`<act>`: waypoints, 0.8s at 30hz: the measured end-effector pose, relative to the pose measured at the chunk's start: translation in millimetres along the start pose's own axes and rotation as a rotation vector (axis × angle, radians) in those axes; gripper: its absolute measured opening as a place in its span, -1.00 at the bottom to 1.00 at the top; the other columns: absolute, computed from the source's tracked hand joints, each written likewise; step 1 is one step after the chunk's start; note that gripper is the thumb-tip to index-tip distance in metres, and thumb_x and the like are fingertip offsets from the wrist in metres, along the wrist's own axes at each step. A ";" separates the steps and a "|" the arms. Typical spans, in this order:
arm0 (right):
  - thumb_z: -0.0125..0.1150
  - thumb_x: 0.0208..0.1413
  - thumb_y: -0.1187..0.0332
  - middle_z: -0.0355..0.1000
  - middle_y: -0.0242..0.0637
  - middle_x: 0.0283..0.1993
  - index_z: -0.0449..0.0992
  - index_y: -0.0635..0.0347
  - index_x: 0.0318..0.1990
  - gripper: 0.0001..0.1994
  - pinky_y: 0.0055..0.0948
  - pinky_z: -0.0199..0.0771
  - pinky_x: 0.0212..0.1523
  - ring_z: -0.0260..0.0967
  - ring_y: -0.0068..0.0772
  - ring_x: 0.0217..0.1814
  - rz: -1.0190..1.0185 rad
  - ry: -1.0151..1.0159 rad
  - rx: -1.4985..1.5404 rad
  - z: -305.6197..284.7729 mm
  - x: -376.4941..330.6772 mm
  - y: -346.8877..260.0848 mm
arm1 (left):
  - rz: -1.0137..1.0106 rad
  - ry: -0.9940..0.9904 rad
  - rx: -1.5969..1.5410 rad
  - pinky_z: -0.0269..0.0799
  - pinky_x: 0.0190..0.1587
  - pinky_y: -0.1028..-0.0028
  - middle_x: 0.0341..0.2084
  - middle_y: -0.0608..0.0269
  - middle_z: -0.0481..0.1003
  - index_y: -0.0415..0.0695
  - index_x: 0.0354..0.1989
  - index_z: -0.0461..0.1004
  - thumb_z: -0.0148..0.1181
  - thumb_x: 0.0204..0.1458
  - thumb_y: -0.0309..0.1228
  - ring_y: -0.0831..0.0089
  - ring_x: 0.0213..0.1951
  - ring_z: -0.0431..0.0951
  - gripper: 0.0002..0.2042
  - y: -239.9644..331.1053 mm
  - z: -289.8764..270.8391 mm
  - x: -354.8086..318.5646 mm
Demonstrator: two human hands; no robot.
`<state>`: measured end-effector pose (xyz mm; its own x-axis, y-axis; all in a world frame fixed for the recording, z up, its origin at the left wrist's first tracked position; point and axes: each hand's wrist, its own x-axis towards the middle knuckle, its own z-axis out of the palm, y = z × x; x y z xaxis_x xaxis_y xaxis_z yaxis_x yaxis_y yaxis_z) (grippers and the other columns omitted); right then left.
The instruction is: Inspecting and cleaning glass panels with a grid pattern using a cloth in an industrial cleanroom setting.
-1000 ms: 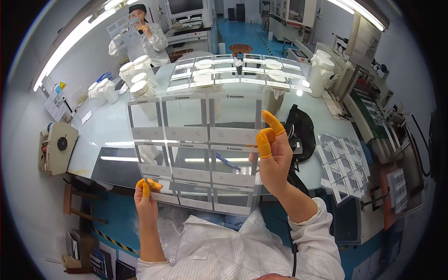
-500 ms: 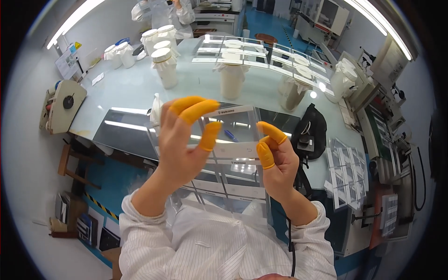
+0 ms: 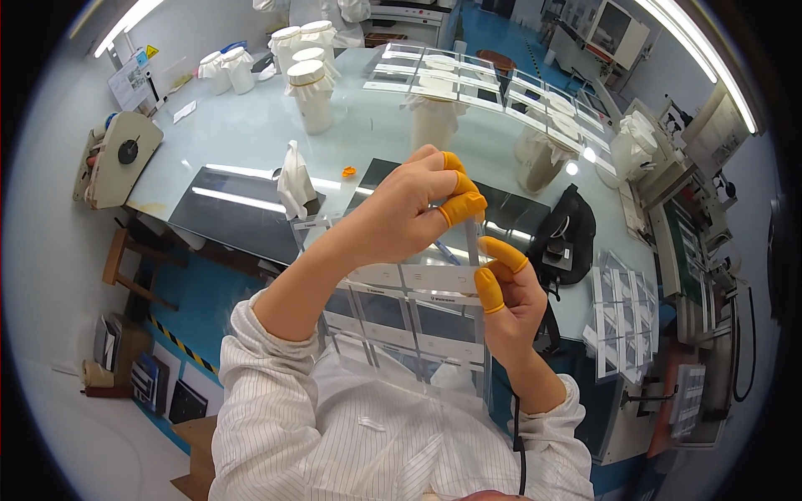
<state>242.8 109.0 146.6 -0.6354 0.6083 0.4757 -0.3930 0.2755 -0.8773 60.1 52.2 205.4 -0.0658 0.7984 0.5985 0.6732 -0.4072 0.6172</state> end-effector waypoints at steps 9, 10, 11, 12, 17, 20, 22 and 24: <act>0.14 0.05 0.51 0.34 -0.38 -0.37 0.30 0.33 -0.01 -0.68 -0.84 0.22 -0.40 0.25 -0.77 -0.45 0.031 0.015 0.015 -6.3 1.9 8.1 | 0.239 0.192 0.344 0.33 -0.18 0.48 -0.35 0.24 0.43 -0.16 -0.31 0.48 0.29 -0.19 -0.45 0.37 -0.22 0.38 -0.78 -3.0 1.1 4.6; 0.13 0.05 0.51 0.33 -0.39 -0.38 0.30 0.33 -0.01 -0.68 -0.84 0.22 -0.40 0.25 -0.77 -0.45 0.051 0.027 0.008 -6.9 2.2 8.6 | 0.374 0.253 0.489 0.35 -0.17 0.47 -0.36 0.26 0.43 -0.15 -0.37 0.49 0.30 -0.23 -0.46 0.38 -0.22 0.39 -0.80 -3.2 2.5 5.8; 0.13 0.06 0.52 0.32 -0.40 -0.39 0.30 0.33 -0.01 -0.68 -0.84 0.21 -0.41 0.24 -0.78 -0.45 0.072 0.036 0.007 -5.6 2.3 9.2 | 0.368 0.249 0.488 0.35 -0.17 0.47 -0.36 0.26 0.43 -0.15 -0.37 0.49 0.30 -0.23 -0.46 0.38 -0.22 0.39 -0.80 -1.5 0.6 6.5; 0.13 0.06 0.52 0.32 -0.40 -0.39 0.30 0.33 -0.01 -0.68 -0.84 0.21 -0.41 0.24 -0.78 -0.45 0.077 0.037 0.010 -4.8 3.1 9.2 | 0.518 0.156 0.635 0.37 -0.17 0.47 -0.40 0.31 0.42 -0.14 -0.45 0.49 0.29 -0.28 -0.48 0.41 -0.21 0.39 -0.83 0.9 -2.5 8.7; 0.13 0.04 0.56 0.28 -0.44 -0.39 0.30 0.32 -0.02 -0.68 -0.84 0.21 -0.41 0.22 -0.80 -0.46 0.114 0.037 -0.009 -2.5 6.4 10.4 | 0.894 -0.149 1.005 0.28 -0.18 0.61 -0.52 0.55 0.36 -0.03 -0.62 0.49 0.19 -0.26 -0.41 0.55 -0.23 0.32 -0.98 -1.5 -12.0 23.5; 0.12 0.04 0.57 0.28 -0.43 -0.39 0.30 0.32 -0.01 -0.68 -0.84 0.20 -0.42 0.22 -0.80 -0.46 0.129 0.027 -0.012 -2.4 8.7 15.9 | 1.060 -0.261 1.082 0.29 -0.20 0.63 -0.53 0.54 0.35 0.00 -0.60 0.48 0.17 -0.21 -0.39 0.57 -0.24 0.32 -0.97 -7.6 -17.0 33.9; 0.11 0.05 0.57 0.28 -0.43 -0.39 0.30 0.32 -0.01 -0.68 -0.84 0.20 -0.44 0.22 -0.81 -0.47 0.122 0.024 -0.026 -3.7 9.5 17.6 | 1.071 -0.272 1.057 0.29 -0.22 0.62 -0.53 0.54 0.34 0.00 -0.59 0.46 0.17 -0.21 -0.39 0.56 -0.24 0.32 -0.97 -13.7 -14.4 36.5; 0.09 0.06 0.56 0.28 -0.41 -0.36 0.30 0.31 -0.01 -0.69 -0.85 0.22 -0.44 0.23 -0.80 -0.47 0.104 0.017 -0.062 -5.6 9.1 15.5 | 1.083 -0.279 1.038 0.29 -0.23 0.62 -0.53 0.53 0.33 0.00 -0.58 0.44 0.16 -0.20 -0.38 0.56 -0.25 0.32 -0.96 -20.9 -13.0 34.5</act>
<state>234.6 123.0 136.9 -0.6592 0.6484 0.3808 -0.2828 0.2554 -0.9246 34.2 82.4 219.8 0.8393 0.4340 0.3273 0.5157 -0.4454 -0.7318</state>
